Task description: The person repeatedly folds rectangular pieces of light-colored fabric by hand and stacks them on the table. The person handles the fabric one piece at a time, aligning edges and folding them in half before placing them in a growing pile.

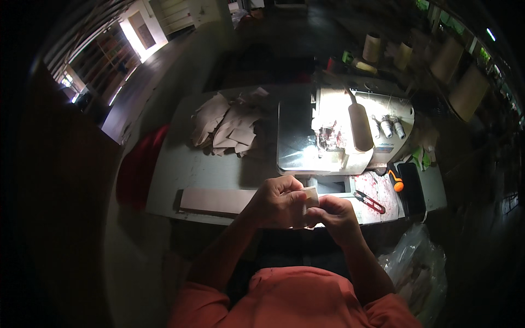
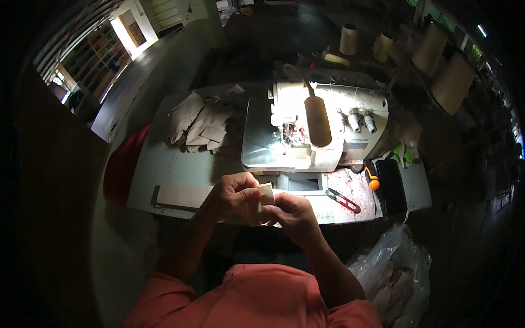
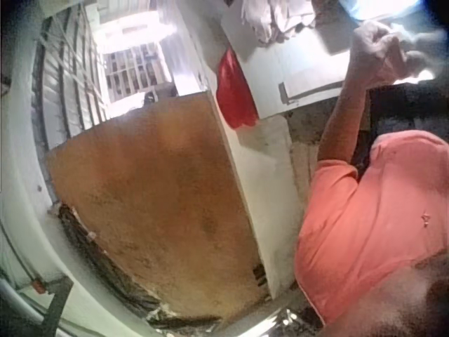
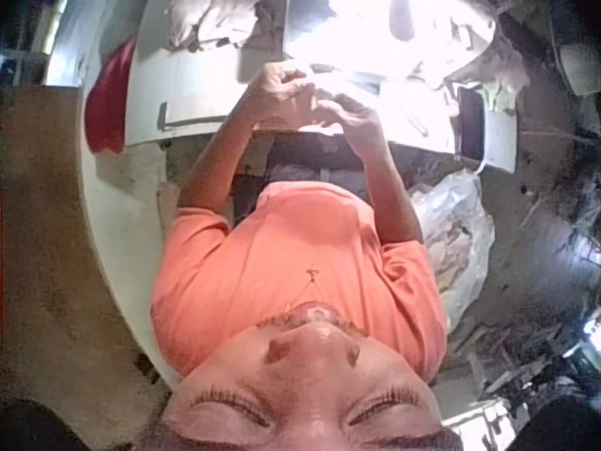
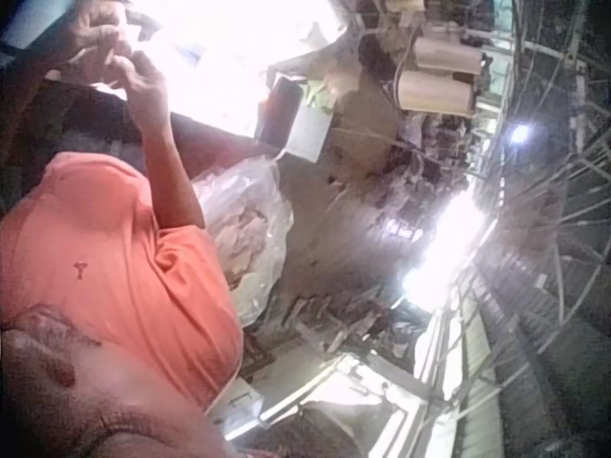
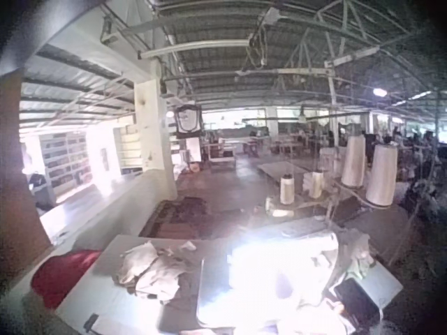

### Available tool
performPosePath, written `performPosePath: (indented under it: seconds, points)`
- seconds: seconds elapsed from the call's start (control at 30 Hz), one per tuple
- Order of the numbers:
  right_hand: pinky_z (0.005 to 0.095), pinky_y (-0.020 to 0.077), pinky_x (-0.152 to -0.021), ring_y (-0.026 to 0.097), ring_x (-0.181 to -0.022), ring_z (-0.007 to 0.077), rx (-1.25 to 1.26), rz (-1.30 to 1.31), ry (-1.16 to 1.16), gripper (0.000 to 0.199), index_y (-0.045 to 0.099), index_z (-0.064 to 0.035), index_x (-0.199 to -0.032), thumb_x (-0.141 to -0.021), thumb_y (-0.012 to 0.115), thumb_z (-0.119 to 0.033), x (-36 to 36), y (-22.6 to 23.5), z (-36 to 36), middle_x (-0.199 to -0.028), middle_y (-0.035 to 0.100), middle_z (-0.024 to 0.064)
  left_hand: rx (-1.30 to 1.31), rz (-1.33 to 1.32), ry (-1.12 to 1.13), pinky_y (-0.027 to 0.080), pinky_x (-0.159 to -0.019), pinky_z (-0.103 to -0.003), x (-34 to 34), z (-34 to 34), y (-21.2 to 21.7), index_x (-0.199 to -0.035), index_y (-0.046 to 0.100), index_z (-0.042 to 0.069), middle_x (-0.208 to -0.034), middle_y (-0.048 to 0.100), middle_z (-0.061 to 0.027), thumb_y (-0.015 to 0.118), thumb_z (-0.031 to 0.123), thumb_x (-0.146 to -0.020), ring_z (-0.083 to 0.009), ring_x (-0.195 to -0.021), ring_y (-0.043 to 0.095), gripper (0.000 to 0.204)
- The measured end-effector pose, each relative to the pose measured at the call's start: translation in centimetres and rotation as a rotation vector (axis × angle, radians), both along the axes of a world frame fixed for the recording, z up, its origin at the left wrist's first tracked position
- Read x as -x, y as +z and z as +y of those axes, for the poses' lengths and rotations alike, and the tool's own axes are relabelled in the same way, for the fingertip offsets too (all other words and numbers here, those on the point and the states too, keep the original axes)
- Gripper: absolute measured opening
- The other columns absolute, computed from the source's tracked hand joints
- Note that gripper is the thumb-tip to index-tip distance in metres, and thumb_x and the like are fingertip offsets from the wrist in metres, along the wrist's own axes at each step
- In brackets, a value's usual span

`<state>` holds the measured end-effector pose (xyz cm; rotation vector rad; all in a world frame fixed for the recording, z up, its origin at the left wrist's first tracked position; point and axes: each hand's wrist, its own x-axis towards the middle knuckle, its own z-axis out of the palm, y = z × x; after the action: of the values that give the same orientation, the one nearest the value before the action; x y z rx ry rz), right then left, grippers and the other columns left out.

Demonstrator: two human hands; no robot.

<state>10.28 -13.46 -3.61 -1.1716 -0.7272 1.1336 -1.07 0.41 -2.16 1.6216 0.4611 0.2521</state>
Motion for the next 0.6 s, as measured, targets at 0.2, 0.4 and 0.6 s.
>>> performPosePath:
  seconds: [0.2,0.4,0.6]
  points:
    - [0.0195,0.0447,-0.055,0.056,-0.061,0.0095,0.039,0.046,-0.083,0.01,0.056,0.0029,-0.082,-0.077,0.055,-0.005,0.1,0.3,-0.7,-0.068,0.058,0.0063,-0.148,-0.048,0.087,0.041,-0.055,-0.022,-0.9,-0.7,0.7,-0.076,0.055,0.001,-0.067,0.055,-0.0024,0.057,0.018,-0.078,-0.0071,-0.063,0.05,0.017]
    - [0.0217,0.0461,-0.051,0.058,-0.061,0.0132,-0.029,0.092,-0.217,0.014,0.055,0.005,-0.083,-0.076,0.057,-0.007,-2.2,-2.4,2.4,-0.069,0.059,0.0093,-0.839,-0.148,0.125,0.042,-0.054,-0.03,-5.8,2.0,-0.6,-0.071,0.057,-0.003,-0.065,0.055,-0.0131,0.056,0.009,-0.072,-0.0242,-0.059,0.054,0.012]
    - [0.0231,0.0478,-0.055,0.058,-0.064,0.0142,-0.075,0.131,-0.369,0.014,0.052,0.0048,-0.087,-0.08,0.052,-0.006,-1.7,-4.6,3.1,-0.075,0.058,0.0094,-1.203,-0.098,0.009,0.043,-0.061,-0.032,-6.3,2.8,-1.9,-0.077,0.058,0.003,-0.07,0.049,-0.0095,0.056,0.008,-0.069,-0.0257,-0.067,0.051,0.009]
